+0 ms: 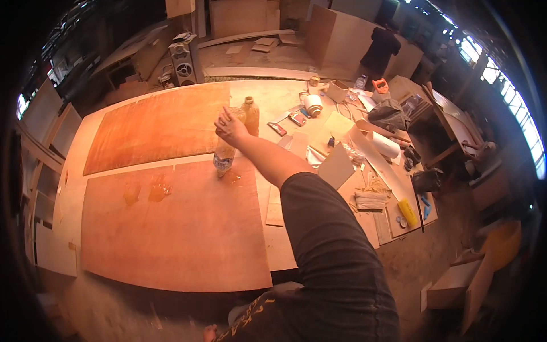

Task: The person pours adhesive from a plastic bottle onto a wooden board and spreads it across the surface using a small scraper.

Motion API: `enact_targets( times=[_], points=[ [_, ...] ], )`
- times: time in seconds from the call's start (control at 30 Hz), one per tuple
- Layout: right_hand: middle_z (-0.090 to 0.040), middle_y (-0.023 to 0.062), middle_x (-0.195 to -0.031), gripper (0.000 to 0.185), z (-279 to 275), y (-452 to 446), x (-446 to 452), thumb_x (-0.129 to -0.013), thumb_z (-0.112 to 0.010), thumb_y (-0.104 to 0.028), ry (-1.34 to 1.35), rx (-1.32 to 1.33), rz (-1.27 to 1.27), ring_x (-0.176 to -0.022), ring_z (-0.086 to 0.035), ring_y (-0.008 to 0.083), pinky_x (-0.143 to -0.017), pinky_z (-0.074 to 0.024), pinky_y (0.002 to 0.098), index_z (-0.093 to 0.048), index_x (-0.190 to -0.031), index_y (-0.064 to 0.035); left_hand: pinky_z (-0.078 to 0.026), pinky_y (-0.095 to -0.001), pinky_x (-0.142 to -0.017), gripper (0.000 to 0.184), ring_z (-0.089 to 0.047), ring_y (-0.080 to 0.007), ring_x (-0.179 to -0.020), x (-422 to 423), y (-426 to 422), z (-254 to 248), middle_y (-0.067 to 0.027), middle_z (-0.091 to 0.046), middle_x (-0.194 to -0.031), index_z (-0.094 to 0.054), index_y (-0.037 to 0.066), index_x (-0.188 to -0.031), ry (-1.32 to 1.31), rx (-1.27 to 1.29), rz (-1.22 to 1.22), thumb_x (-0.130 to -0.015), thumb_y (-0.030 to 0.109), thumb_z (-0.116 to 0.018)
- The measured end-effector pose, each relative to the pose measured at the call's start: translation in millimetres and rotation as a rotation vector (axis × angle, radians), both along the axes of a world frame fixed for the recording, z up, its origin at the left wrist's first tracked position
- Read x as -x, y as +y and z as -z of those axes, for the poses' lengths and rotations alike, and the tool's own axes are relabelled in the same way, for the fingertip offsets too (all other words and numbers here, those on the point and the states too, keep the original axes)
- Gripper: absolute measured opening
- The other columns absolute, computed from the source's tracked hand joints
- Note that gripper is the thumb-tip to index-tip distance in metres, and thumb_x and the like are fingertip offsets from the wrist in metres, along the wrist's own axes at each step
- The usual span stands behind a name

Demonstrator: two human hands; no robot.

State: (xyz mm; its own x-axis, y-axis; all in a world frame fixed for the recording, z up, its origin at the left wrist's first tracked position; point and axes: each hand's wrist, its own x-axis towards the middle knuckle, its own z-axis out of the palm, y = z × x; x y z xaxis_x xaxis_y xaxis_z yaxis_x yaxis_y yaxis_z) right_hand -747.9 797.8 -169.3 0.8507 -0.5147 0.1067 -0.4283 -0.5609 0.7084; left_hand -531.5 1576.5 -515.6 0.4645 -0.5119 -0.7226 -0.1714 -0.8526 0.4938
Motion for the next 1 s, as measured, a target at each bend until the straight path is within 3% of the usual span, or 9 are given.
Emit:
enact_targets(
  times=[0.13, 0.17, 0.23, 0.27, 0.33, 0.67, 0.77, 1.0],
  points=[
    [-0.049, 0.0148, -0.137, 0.030, -19.6, 20.8, 3.0, -0.103, -0.045, -0.029, 0.032, 0.047, 0.033, -0.144, -0.035, 0.0428, -0.122, -0.0151, 0.0679, -0.057, -0.124, -0.0113, -0.045, -0.0405, -0.069, 0.025, -0.056, -0.0187, -0.075, 2.2, 25.9, 2.2, -0.0083, -0.061, -0.076, -0.065, 0.003, -0.081, -0.066, 0.143, 0.102, -0.093, 0.024, -0.069],
    [-0.049, 0.0138, -0.138, 0.034, -18.3, 19.2, 2.0, -0.098, -0.052, -0.027, 0.032, 0.041, 0.050, -0.143, -0.036, 0.0401, -0.122, -0.0174, 0.0681, -0.056, -0.129, -0.0122, -0.045, -0.0404, -0.067, 0.025, -0.055, -0.0181, -0.074, 3.5, 33.2, 1.5, -0.0077, -0.060, -0.074, -0.065, 0.003, -0.080, -0.114, 0.225, 0.172, -0.093, 0.024, -0.068],
    [-0.049, 0.0140, -0.139, 0.035, -7.8, 10.1, 1.8, -0.098, -0.052, -0.028, 0.008, 0.076, 0.033, -0.143, -0.036, 0.0396, -0.122, -0.0173, 0.0676, -0.055, -0.129, -0.0122, -0.044, -0.0401, -0.065, 0.026, -0.054, -0.0169, -0.071, 6.1, 49.0, 2.7, -0.0066, -0.059, -0.070, -0.065, 0.004, -0.076, -0.187, 0.322, 0.248, -0.093, 0.023, -0.068],
    [-0.049, 0.0141, -0.139, 0.036, -1.6, 5.8, 1.6, -0.098, -0.051, -0.028, -0.003, 0.090, 0.020, -0.144, -0.036, 0.0394, -0.122, -0.0173, 0.0673, -0.055, -0.130, -0.0122, -0.047, -0.0407, -0.076, 0.025, -0.059, -0.0216, -0.083, 7.7, 46.4, 3.4, -0.0116, -0.064, -0.085, -0.066, 0.000, -0.091, -0.092, 0.177, 0.082, -0.091, 0.025, -0.071],
    [-0.049, 0.0149, -0.141, 0.036, 3.5, 5.9, 3.4, -0.097, -0.052, -0.028, -0.053, 0.091, -0.001, -0.145, -0.035, 0.0378, -0.124, -0.0145, 0.0658, -0.055, -0.129, -0.0118, -0.051, -0.0419, -0.097, 0.051, -0.068, -0.0312, -0.109, 9.8, 43.4, 5.9, -0.0215, -0.073, -0.114, -0.067, -0.009, -0.120, 0.073, -0.112, -0.268, -0.087, 0.028, -0.078],
    [-0.045, 0.0153, -0.146, 0.041, 1.0, -0.5, 9.0, -0.098, -0.054, -0.025, -0.022, 0.081, 0.002, -0.148, -0.032, 0.0361, -0.125, -0.0112, 0.0648, -0.051, -0.137, -0.0137, -0.049, -0.0408, -0.103, 0.059, -0.065, -0.0348, -0.119, 18.3, 21.5, -17.9, -0.0264, -0.068, -0.126, -0.062, -0.013, -0.129, 0.078, -0.146, -0.315, -0.088, 0.028, -0.077],
    [-0.039, 0.0173, -0.153, 0.056, -0.2, -0.8, 8.1, -0.096, -0.059, -0.031, 0.005, 0.031, 0.029, -0.152, -0.025, 0.0385, -0.125, -0.0098, 0.0643, -0.043, -0.146, -0.0103, -0.048, -0.0411, -0.105, 0.060, -0.064, -0.0350, -0.121, 17.8, 21.7, -17.5, -0.0271, -0.067, -0.128, -0.062, -0.012, -0.130, 0.095, -0.139, -0.321, -0.088, 0.028, -0.077],
    [-0.039, 0.0160, -0.153, 0.053, 0.9, -2.1, 7.3, -0.098, -0.056, -0.030, -0.001, 0.042, 0.014, -0.152, -0.025, 0.0386, -0.125, -0.0094, 0.0641, -0.044, -0.146, -0.0121, -0.049, -0.0415, -0.103, 0.059, -0.066, -0.0342, -0.119, 14.3, 25.6, -9.4, -0.0266, -0.069, -0.125, -0.062, -0.012, -0.129, 0.087, -0.147, -0.271, -0.089, 0.028, -0.077]
  ],
)
